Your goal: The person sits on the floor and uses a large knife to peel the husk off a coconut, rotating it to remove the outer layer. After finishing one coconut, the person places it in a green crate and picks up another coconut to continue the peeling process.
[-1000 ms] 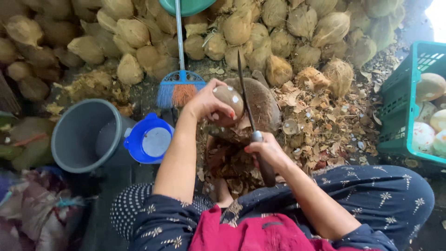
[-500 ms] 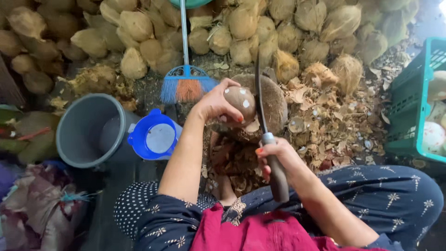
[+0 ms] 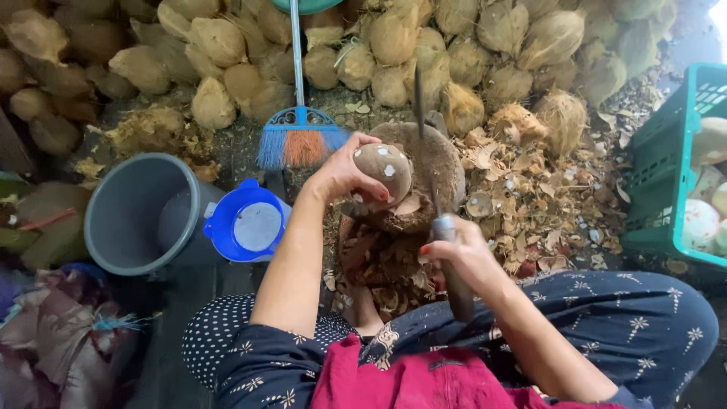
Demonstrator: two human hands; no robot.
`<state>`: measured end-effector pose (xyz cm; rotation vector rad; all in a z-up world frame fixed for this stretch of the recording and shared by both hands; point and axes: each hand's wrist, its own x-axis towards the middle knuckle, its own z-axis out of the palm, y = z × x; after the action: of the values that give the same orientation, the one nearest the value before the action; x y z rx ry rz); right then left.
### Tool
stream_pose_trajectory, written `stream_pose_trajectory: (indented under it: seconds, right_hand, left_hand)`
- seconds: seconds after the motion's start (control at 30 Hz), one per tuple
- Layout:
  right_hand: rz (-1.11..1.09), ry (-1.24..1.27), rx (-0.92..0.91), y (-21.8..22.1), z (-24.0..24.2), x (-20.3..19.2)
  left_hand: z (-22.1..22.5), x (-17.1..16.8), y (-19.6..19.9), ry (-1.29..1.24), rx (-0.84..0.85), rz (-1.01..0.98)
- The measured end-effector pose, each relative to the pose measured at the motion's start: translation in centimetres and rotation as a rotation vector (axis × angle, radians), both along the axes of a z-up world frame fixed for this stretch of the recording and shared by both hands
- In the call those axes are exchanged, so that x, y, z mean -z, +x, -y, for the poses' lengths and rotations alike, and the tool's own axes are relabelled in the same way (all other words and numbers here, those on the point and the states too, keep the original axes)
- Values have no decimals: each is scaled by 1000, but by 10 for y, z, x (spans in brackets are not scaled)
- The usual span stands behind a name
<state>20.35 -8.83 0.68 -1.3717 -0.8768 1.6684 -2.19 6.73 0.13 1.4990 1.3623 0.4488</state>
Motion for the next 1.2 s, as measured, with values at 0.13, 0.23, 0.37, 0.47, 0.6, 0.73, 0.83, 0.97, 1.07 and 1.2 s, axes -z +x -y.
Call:
stream_pose_trajectory:
  seconds: [0.13,0.23,0.37,0.47,0.6,0.73,0.83,0.97,1.07,1.2]
  right_hand:
    - [136,578,-27,4,14,-53]
    - [62,697,178,-12,15,-15]
    - [-67,-176,47,-24,3,36]
    - [-76,-233,-7,-22,17,42]
    - [-118,-223,-119,0,3,60]
    - [-212,-264,-219,35,-14,83]
    - [-245,-237,-274,40,-15,86]
    - [-133,-221,-169,16,1,68]
    - [32,-169,-82,10,9,71]
    - [118,36,-15,1,28,-7]
  left_hand:
    - [4,-13,6,-7,-18,-8]
    - [11,-33,9,-30,-37,-48]
    - [16,-38,10,-20,-5,-102]
    - [24,-8,-4,-68,-25,45]
    - [16,17,-12,126,9,100]
    - [23,14,-10,168,5,118]
    - [9,35,-9,174,41,123]
    - [20,16,-9,180,52,39]
    - [44,3,6,218,-22,-183]
    - [68,-14,26,210,-159,-280]
